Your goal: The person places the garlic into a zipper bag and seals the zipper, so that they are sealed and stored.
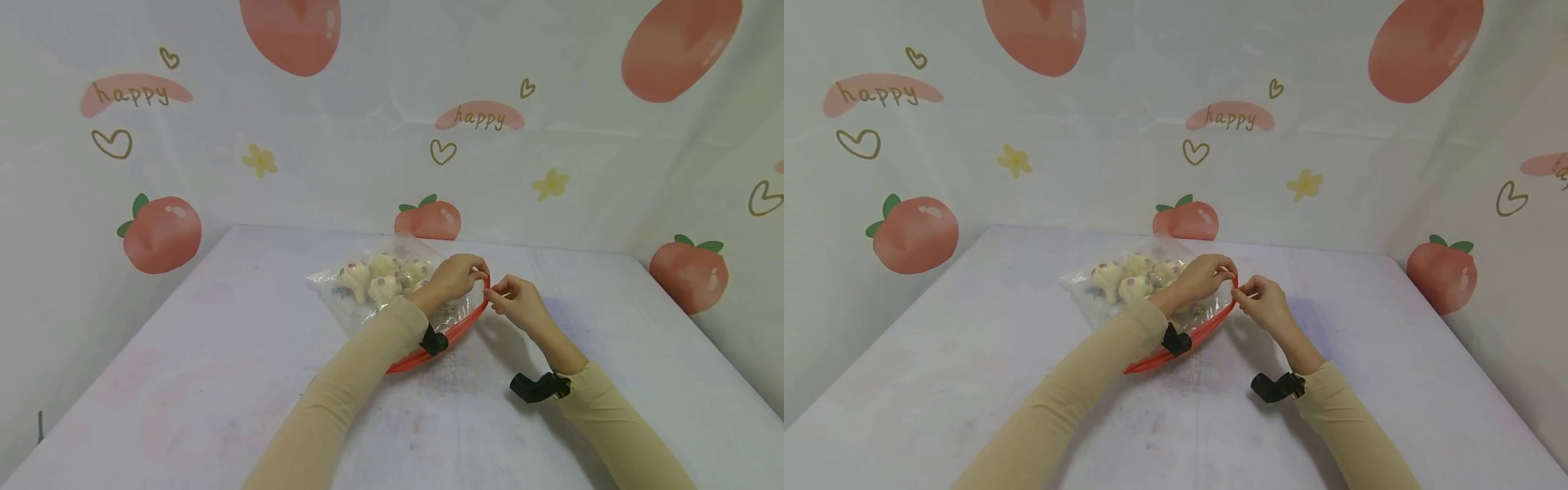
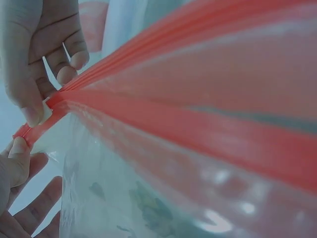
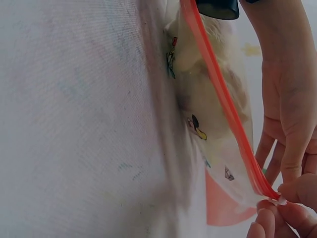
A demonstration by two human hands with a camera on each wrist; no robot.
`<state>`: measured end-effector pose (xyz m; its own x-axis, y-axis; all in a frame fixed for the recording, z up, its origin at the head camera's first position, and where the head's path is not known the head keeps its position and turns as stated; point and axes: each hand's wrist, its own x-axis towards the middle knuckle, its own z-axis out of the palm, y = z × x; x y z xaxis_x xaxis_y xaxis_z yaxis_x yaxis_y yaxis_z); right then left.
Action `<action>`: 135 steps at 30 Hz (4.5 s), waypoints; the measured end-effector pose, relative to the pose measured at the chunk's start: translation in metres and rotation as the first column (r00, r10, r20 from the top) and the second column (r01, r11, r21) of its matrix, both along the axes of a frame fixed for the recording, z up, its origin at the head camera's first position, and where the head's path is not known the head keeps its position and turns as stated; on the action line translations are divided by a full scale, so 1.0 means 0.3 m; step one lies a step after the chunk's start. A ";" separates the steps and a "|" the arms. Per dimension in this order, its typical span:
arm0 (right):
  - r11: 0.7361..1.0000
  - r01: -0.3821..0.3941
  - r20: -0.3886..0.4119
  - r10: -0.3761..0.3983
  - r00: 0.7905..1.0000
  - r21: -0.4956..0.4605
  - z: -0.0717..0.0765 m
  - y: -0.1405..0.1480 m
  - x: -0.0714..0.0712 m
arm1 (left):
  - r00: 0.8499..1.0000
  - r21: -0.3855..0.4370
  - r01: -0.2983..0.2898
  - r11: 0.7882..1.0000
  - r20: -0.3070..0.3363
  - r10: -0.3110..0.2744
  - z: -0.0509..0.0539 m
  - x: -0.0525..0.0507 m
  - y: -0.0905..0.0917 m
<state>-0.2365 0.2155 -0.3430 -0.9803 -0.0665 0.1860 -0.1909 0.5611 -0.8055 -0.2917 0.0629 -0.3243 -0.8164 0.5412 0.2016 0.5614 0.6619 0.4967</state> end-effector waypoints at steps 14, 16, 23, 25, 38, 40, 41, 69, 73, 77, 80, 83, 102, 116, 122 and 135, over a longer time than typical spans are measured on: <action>0.999 -0.031 0.026 0.030 0.999 0.031 -0.001 -0.011 0.010 | 1.000 0.023 -0.019 1.000 0.016 0.019 0.007 -0.007 -0.011; 0.999 -0.032 0.038 0.031 0.999 0.029 -0.001 -0.013 0.012 | 1.000 0.024 -0.024 0.999 0.021 0.023 0.007 -0.007 -0.012; 0.998 -0.050 0.045 0.048 0.998 0.038 0.002 -0.019 0.022 | 1.000 0.030 -0.026 0.999 0.002 0.026 0.004 -0.011 -0.013; 0.998 -0.054 0.045 0.052 0.998 0.043 -0.001 -0.020 0.024 | 1.000 0.034 -0.025 0.999 -0.016 0.026 0.004 -0.011 -0.014; 0.994 -0.091 0.052 0.088 0.995 0.053 -0.019 -0.026 0.031 | 0.998 0.047 -0.050 0.998 -0.044 0.052 0.010 -0.009 -0.018; 0.994 -0.096 0.061 0.093 0.994 0.049 -0.019 -0.029 0.033 | 0.997 0.048 -0.050 0.998 -0.050 0.052 0.011 -0.010 -0.019; 0.994 -0.096 0.068 0.093 0.993 0.049 -0.019 -0.030 0.035 | 0.997 0.049 -0.050 0.998 -0.051 0.053 0.011 -0.011 -0.020; 0.989 -0.131 0.078 0.126 0.989 0.068 -0.039 -0.065 0.059 | 0.997 0.057 -0.057 0.997 -0.048 0.060 0.029 -0.016 -0.041; 0.989 -0.132 0.083 0.126 0.989 0.072 -0.038 -0.070 0.061 | 0.996 0.046 -0.070 0.997 -0.058 0.073 0.031 -0.016 -0.044; 0.988 -0.142 0.090 0.136 0.987 0.064 -0.035 -0.077 0.066 | 0.995 0.049 -0.079 0.996 -0.057 0.082 0.034 -0.015 -0.048; 0.986 -0.157 0.084 0.151 0.985 0.062 -0.036 -0.083 0.069 | 0.994 0.063 -0.081 0.995 -0.062 0.085 0.037 -0.017 -0.052; 0.982 -0.178 0.072 0.173 0.982 0.070 -0.043 -0.091 0.072 | 0.994 0.080 -0.084 0.993 -0.065 0.089 0.039 -0.020 -0.058; 0.972 -0.229 0.120 0.222 0.968 0.050 -0.069 -0.129 0.099 | 0.991 0.128 -0.121 0.984 -0.032 0.126 0.065 -0.026 -0.091; 0.945 -0.320 0.141 0.309 0.941 0.067 -0.073 -0.151 0.119 | 0.986 0.200 -0.146 0.969 -0.056 0.160 0.092 -0.056 -0.113; 0.932 -0.357 0.165 0.344 0.924 0.058 -0.070 -0.160 0.131 | 0.981 0.225 -0.149 0.963 -0.086 0.172 0.101 -0.058 -0.122; 0.898 -0.438 0.181 0.425 0.887 0.040 -0.057 -0.187 0.172 | 0.975 0.253 -0.162 0.954 -0.109 0.194 0.114 -0.072 -0.128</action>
<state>-0.1848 0.1595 -0.3601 -0.8674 -0.4977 0.0024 -0.2980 0.5154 -0.8035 -0.3133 0.0245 -0.2899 -0.8523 0.3114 0.4202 0.5166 0.6264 0.5837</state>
